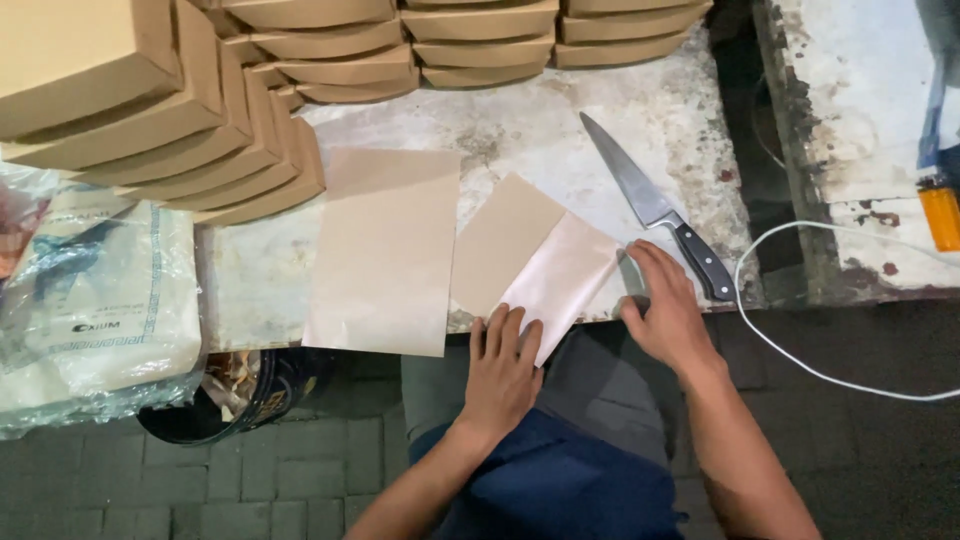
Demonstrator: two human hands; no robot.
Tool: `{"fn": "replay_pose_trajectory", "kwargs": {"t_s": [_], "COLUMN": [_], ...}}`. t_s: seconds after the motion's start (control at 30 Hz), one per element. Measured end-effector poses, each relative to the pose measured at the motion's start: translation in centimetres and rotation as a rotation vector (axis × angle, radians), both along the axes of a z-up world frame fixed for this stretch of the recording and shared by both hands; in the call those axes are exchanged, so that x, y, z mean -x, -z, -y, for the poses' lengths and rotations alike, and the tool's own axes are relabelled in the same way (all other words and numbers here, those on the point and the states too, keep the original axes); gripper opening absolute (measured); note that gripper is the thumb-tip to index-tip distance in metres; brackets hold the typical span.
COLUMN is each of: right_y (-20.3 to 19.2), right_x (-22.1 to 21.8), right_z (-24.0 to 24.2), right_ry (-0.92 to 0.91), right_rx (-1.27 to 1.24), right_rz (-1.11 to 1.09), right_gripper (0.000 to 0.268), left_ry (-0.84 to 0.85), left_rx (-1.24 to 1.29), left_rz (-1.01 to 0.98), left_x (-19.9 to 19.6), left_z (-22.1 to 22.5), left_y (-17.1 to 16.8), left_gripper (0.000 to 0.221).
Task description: Folding large sheets of paper, cutting them into smaller liners using a knife, and placing the liners into stacked cardboard boxes.
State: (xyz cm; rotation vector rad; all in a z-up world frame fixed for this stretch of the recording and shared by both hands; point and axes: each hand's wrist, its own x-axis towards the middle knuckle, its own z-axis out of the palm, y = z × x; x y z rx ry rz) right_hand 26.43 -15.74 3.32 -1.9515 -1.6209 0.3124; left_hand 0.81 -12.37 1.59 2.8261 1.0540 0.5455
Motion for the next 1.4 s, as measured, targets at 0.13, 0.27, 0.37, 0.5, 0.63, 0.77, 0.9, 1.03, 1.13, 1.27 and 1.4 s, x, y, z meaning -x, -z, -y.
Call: {"fn": "replay_pose_trajectory", "kwargs": {"t_s": [0.13,0.27,0.37,0.5,0.63,0.77,0.9,1.03,1.13,1.27,1.4], "right_y": [0.4,1.6,0.6,1.3,0.9,1.6,1.3,2.4,2.6,2.2,2.9], "right_x": [-0.9,-1.9,-1.8,-2.0,-1.6,-1.3,-0.7,-1.0,-0.6,-0.8,-0.8], "right_z": [-0.1,1.4,2.1,3.4,3.5,3.5,3.2,3.3,4.1,3.6,3.8], "right_ry": [-0.028,0.043,0.019,-0.015,-0.052,-0.078,-0.058,-0.027,-0.02,-0.012,-0.006], "right_rx": [0.093,0.094,0.091,0.033,-0.059,-0.058,-0.039,-0.048,-0.058,-0.091,-0.098], "right_rz": [0.059,0.051,-0.04,-0.028,-0.05,-0.022,0.024,0.021,-0.01,-0.066,-0.077], "right_gripper": [0.068,0.066,0.067,0.077,0.063,0.064,0.06,0.043,0.032,0.025,0.02], "left_ry": [0.094,0.156,0.177,0.216,0.172,0.186,0.237,0.209,0.163,0.171,0.187], "left_rx": [0.017,0.125,0.183,0.276,0.336,0.502,0.415,0.421,0.432,0.331,0.186], "left_rz": [0.142,0.393,0.514,0.68,0.8,0.923,0.866,0.705,0.611,0.453,0.373], "left_x": [0.4,0.8,1.4,1.7,1.8,1.8,2.0,2.7,2.9,2.5,2.3], "left_z": [-1.3,-2.5,-4.2,-5.8,-6.8,-6.7,-6.7,-7.1,-7.1,-8.5,-9.4], "left_y": [1.9,2.3,1.3,1.2,-0.7,1.0,0.2,1.0,1.4,2.4,2.4], "left_gripper": [0.045,0.024,0.022,0.026,0.033,0.029,0.031,0.028,0.035,0.047,0.034]}}
